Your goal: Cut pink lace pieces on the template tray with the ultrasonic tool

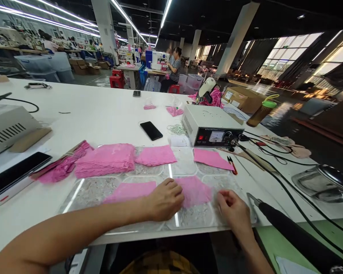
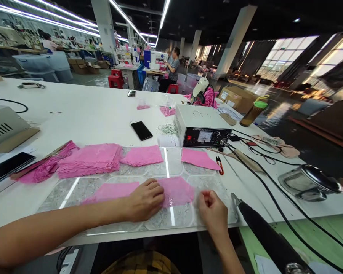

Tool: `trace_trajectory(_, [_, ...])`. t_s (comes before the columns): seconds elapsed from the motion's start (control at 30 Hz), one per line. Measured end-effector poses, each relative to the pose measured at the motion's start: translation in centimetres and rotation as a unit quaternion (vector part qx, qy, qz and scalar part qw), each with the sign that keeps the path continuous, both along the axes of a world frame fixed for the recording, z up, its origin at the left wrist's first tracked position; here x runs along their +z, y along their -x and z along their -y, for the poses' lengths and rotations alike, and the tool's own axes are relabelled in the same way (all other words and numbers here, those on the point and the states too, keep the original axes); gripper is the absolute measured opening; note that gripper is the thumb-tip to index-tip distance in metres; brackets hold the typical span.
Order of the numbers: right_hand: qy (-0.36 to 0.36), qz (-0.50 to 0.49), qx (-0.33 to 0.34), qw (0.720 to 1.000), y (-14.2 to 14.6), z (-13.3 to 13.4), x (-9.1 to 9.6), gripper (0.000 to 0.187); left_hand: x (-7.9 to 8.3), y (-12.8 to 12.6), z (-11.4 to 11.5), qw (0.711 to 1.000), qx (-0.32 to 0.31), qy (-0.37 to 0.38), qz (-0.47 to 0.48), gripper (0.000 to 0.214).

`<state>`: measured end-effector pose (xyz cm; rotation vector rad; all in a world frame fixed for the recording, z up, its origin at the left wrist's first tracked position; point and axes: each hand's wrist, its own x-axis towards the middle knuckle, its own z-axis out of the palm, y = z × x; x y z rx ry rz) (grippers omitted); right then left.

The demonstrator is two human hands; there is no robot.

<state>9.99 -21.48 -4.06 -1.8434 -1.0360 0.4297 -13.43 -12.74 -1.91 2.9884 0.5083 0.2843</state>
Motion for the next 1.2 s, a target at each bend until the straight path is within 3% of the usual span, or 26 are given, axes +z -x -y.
trace_trajectory(0.13, [-0.027,0.153,0.067,0.986,-0.2,0.3,-0.7,0.028,-0.7,1.4,0.2,0.997,-0.034,-0.011,0.066,0.029])
trace_trajectory(0.23, [-0.036,0.277,0.133,0.951,-0.3,-0.9,-0.6,0.022,-0.6,2.0,-0.2,0.999,-0.024,0.002,0.034,0.034])
trace_trajectory(0.37, [0.014,0.364,0.151,0.919,-1.9,-0.6,-1.0,0.019,0.1,2.6,-0.2,0.998,-0.004,0.059,0.002,0.035])
trace_trajectory(0.47, [0.006,0.365,0.150,0.919,-3.4,0.3,-1.1,0.027,1.2,4.4,-0.3,0.993,0.045,0.101,0.029,0.036])
trace_trajectory(0.57, [-0.015,0.342,0.140,0.929,-4.3,0.5,-0.6,0.038,1.9,8.2,-0.1,0.985,0.106,0.121,0.055,0.038])
trace_trajectory(0.7, [-0.044,0.316,0.152,0.935,-4.6,-0.7,-0.3,0.041,1.4,13.6,1.7,0.978,0.176,0.112,-0.013,0.043])
trace_trajectory(0.83, [-0.077,0.286,0.144,0.944,-4.9,-3.2,-0.2,0.033,0.5,15.6,3.4,0.971,0.204,0.093,-0.078,0.048])
trace_trajectory(0.9, [-0.086,0.270,0.146,0.948,-4.9,-4.9,0.1,0.031,0.6,15.2,3.0,0.977,0.186,0.068,-0.074,0.049])
trace_trajectory(1.0, [-0.059,0.228,0.162,0.958,-4.8,-7.9,0.5,0.031,1.4,12.8,0.3,0.988,0.152,0.030,-0.007,0.040])
trace_trajectory(1.07, [-0.052,0.228,0.150,0.961,-4.8,-9.8,0.6,0.030,2.1,9.5,-2.5,0.989,0.132,0.044,0.042,0.030])
trace_trajectory(1.2, [-0.046,0.235,0.142,0.960,-5.0,-12.2,-0.2,0.027,2.8,0.0,-8.4,0.991,0.091,0.079,0.062,0.016])
